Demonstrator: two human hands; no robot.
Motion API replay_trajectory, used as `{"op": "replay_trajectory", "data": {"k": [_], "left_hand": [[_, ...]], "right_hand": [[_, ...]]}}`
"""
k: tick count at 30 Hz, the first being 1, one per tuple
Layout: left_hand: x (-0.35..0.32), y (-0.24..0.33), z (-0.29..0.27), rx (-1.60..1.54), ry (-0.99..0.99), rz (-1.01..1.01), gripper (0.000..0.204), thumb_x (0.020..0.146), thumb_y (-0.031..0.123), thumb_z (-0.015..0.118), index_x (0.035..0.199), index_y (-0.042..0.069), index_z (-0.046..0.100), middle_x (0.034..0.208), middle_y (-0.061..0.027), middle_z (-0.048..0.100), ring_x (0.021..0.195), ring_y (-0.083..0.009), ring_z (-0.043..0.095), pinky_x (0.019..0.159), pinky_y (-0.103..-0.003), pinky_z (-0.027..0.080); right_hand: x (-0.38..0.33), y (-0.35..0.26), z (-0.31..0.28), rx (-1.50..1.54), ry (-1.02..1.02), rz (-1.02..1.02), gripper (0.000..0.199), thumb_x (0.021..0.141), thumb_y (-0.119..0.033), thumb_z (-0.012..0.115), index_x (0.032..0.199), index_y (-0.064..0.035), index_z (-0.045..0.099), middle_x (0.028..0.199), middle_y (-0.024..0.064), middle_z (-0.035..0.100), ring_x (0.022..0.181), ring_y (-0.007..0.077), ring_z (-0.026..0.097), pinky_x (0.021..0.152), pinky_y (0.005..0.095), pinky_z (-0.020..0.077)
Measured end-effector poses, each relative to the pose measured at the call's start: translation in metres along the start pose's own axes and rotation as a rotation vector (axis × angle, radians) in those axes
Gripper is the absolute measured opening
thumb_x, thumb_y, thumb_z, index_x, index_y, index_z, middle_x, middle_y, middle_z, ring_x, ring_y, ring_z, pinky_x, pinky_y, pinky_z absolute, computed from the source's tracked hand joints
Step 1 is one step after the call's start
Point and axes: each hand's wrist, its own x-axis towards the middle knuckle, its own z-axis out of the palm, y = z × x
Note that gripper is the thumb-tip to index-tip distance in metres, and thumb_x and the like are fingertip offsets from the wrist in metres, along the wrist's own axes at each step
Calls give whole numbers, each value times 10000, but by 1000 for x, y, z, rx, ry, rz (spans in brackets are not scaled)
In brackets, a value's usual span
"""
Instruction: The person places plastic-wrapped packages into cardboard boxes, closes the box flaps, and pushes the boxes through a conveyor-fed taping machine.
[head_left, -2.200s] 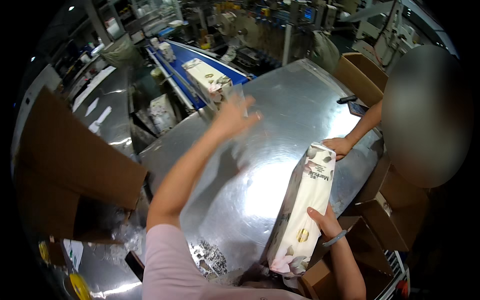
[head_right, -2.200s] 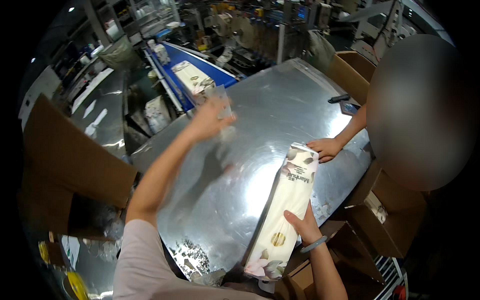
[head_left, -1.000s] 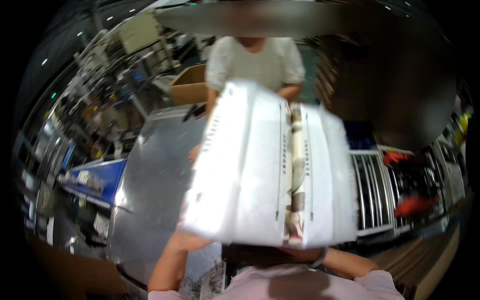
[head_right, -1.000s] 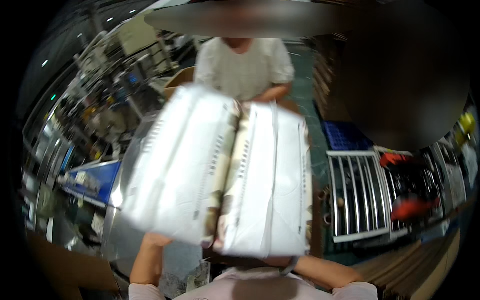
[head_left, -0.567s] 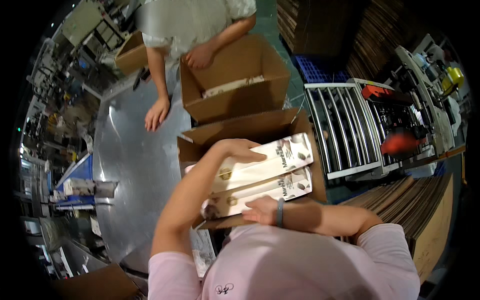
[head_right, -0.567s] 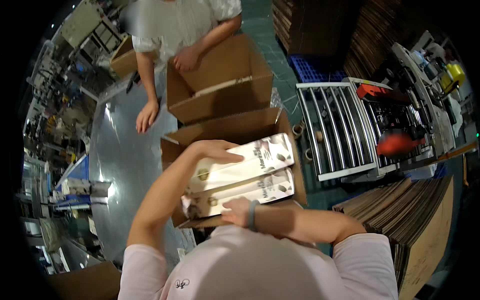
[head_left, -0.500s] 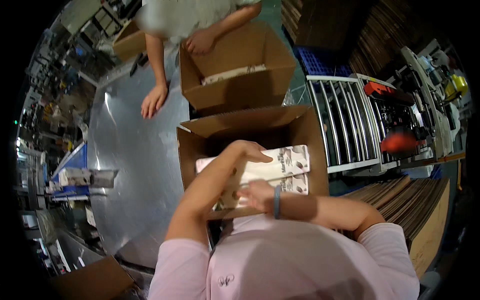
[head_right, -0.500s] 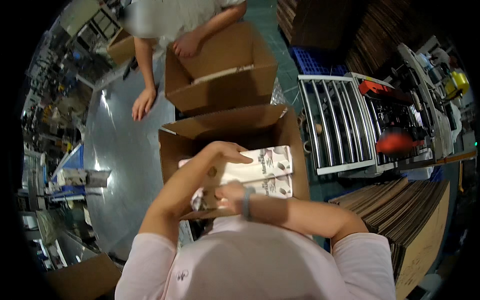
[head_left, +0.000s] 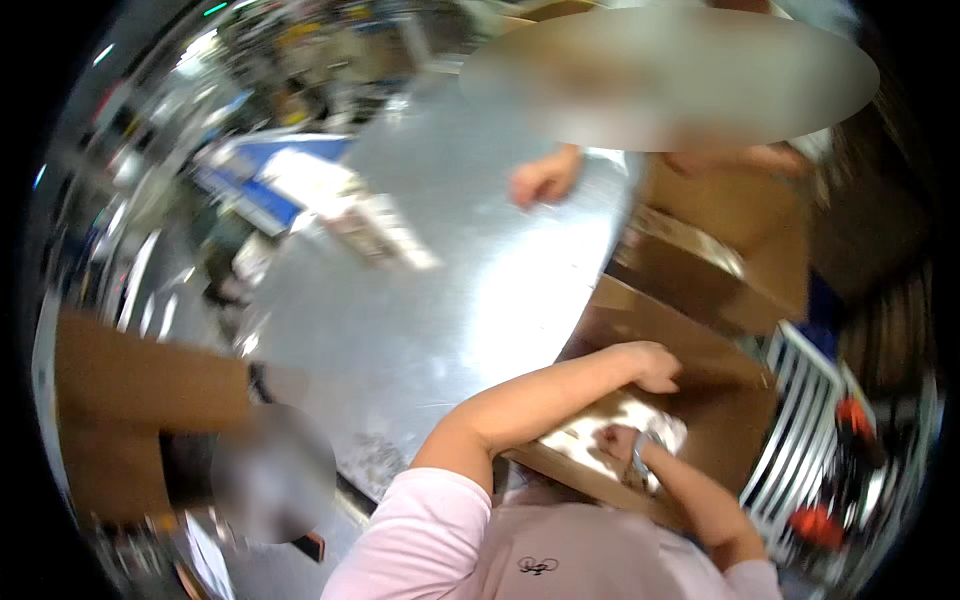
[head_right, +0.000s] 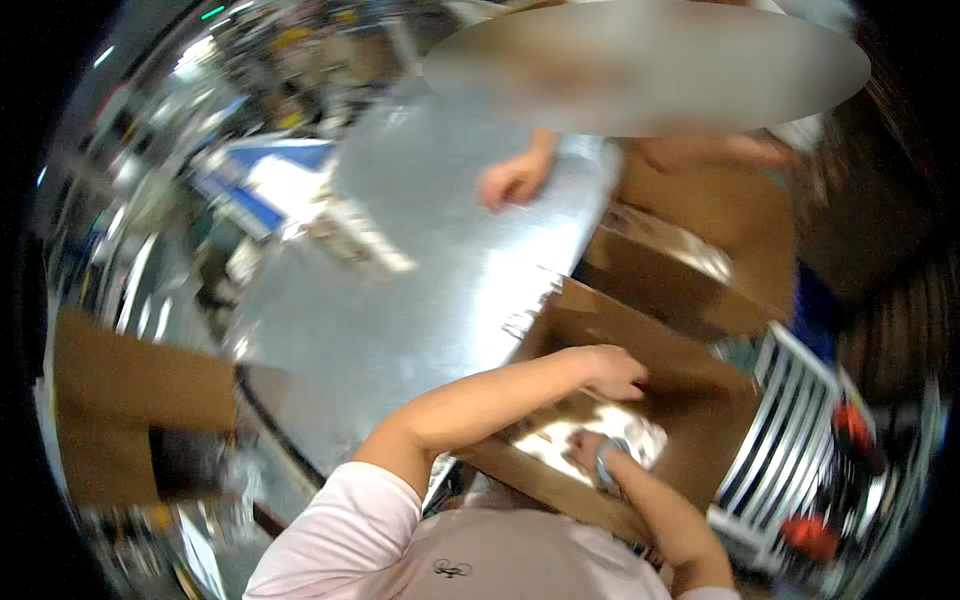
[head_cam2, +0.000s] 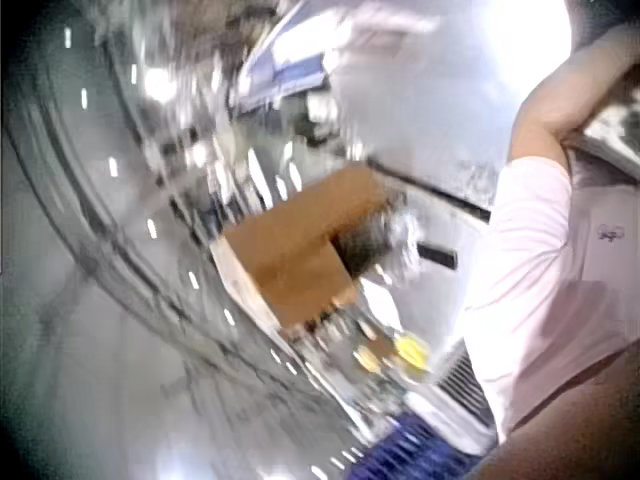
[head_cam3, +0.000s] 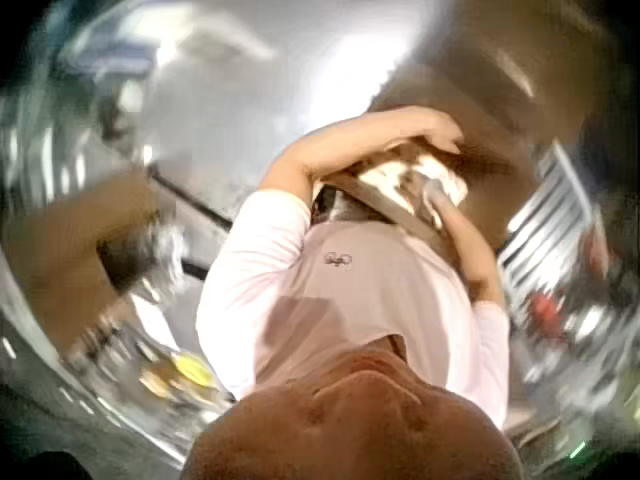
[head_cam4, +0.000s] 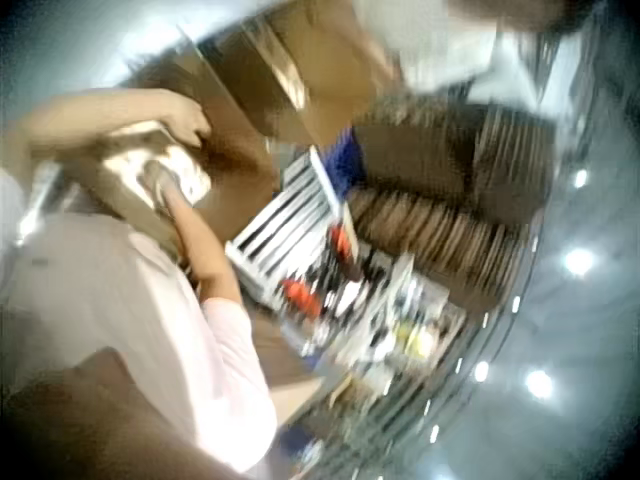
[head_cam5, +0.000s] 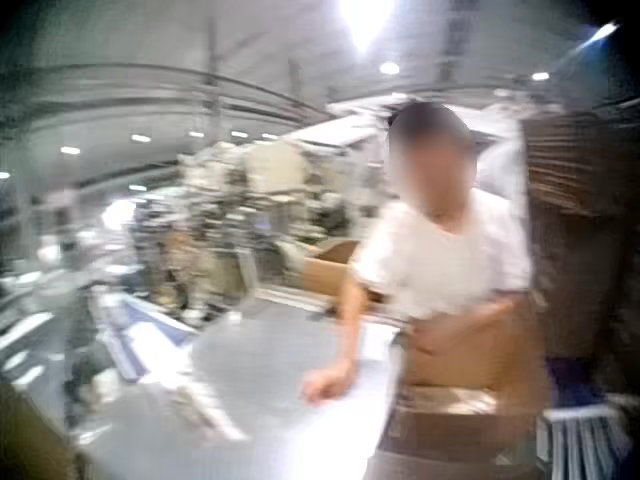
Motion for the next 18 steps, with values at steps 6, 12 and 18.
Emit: {"op": "replay_trajectory", "data": {"k": [6, 12, 18], "left_hand": [[-240, -115, -185, 16, 1001, -562, 527, 792, 489, 571, 1008, 11, 624, 953, -188, 638, 970, -327, 601, 807, -397, 470], [-374, -282, -173, 190, 934, -1382, 538, 826, 596, 437, 1202, 238, 574, 1432, -82, 311, 1305, -334, 272, 938, -670, 266], [-346, -143, -95, 314, 938, -1056, 295, 754, 295, 602, 1003, 137, 614, 1287, -102, 426, 1182, -321, 383, 891, -536, 367]], "right_hand": [[100, 127, 56, 79, 17, -65, 334, 814, -340, 616, 974, -49, 577, 893, 119, 631, 802, 219, 572, 726, 340, 471], [103, 130, 58, -202, 4, -180, 270, 796, -290, 605, 863, -29, 588, 767, 133, 632, 739, 246, 600, 701, 350, 475], [65, 93, -17, -171, 522, 35, 379, 758, -280, 618, 1040, -33, 563, 1056, 213, 579, 955, 370, 559, 816, 408, 469]]}}
